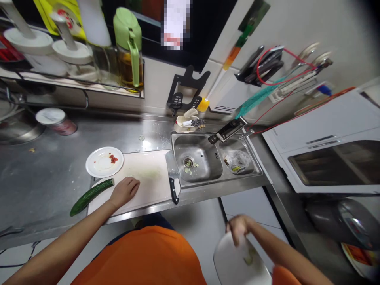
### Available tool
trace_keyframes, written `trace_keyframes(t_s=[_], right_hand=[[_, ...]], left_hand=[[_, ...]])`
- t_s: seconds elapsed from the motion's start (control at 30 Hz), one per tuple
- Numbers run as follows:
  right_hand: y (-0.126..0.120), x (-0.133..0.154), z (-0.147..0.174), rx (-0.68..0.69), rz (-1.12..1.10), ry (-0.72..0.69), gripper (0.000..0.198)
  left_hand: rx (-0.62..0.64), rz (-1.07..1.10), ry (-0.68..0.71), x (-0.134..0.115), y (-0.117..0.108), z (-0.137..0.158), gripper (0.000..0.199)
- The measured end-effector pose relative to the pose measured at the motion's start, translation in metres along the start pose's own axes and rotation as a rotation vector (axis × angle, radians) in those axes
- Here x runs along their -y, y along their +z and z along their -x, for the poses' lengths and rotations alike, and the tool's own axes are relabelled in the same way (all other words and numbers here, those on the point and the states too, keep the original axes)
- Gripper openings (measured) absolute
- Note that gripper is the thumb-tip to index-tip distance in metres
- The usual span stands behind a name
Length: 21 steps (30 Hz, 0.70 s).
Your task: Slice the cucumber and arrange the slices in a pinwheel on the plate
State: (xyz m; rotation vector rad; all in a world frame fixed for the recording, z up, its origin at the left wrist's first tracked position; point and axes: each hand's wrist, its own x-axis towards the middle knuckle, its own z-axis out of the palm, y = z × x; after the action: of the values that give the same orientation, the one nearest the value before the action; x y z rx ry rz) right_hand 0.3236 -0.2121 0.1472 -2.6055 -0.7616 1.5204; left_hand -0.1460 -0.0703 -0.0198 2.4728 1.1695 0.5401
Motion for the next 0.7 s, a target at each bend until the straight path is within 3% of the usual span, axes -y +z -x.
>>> trace_keyframes(t_s=[0.07, 0.17, 0.27, 0.37, 0.47, 0.7], right_hand=[[-0.019, 0.031, -0.024, 0.132, 0.061, 0.102, 0.010], [-0.039, 0.095, -0.066, 0.306, 0.086, 0.149, 0.026], [-0.034, 0.163, -0.100, 0.506, -0.082, -0.011, 0.038], [-0.003, 0.220, -0.121, 0.563, -0.323, -0.189, 0.040], [0.044, 0.263, -0.134, 0.571, -0.637, -0.279, 0.040], [0.157, 0.332, -0.157, 0.503, -0.834, -0.340, 0.038]], left_hand=[[0.017, 0.018, -0.009, -0.001, -0.001, 0.000, 0.025], [0.023, 0.040, -0.039, -0.002, -0.001, 0.000, 0.025], [0.033, 0.035, -0.056, -0.004, 0.000, -0.001, 0.024], [0.029, 0.023, -0.058, -0.006, 0.000, -0.001, 0.023], [0.010, 0.013, -0.070, -0.008, -0.001, -0.002, 0.022], [0.009, -0.006, -0.088, -0.013, -0.004, -0.005, 0.020]])
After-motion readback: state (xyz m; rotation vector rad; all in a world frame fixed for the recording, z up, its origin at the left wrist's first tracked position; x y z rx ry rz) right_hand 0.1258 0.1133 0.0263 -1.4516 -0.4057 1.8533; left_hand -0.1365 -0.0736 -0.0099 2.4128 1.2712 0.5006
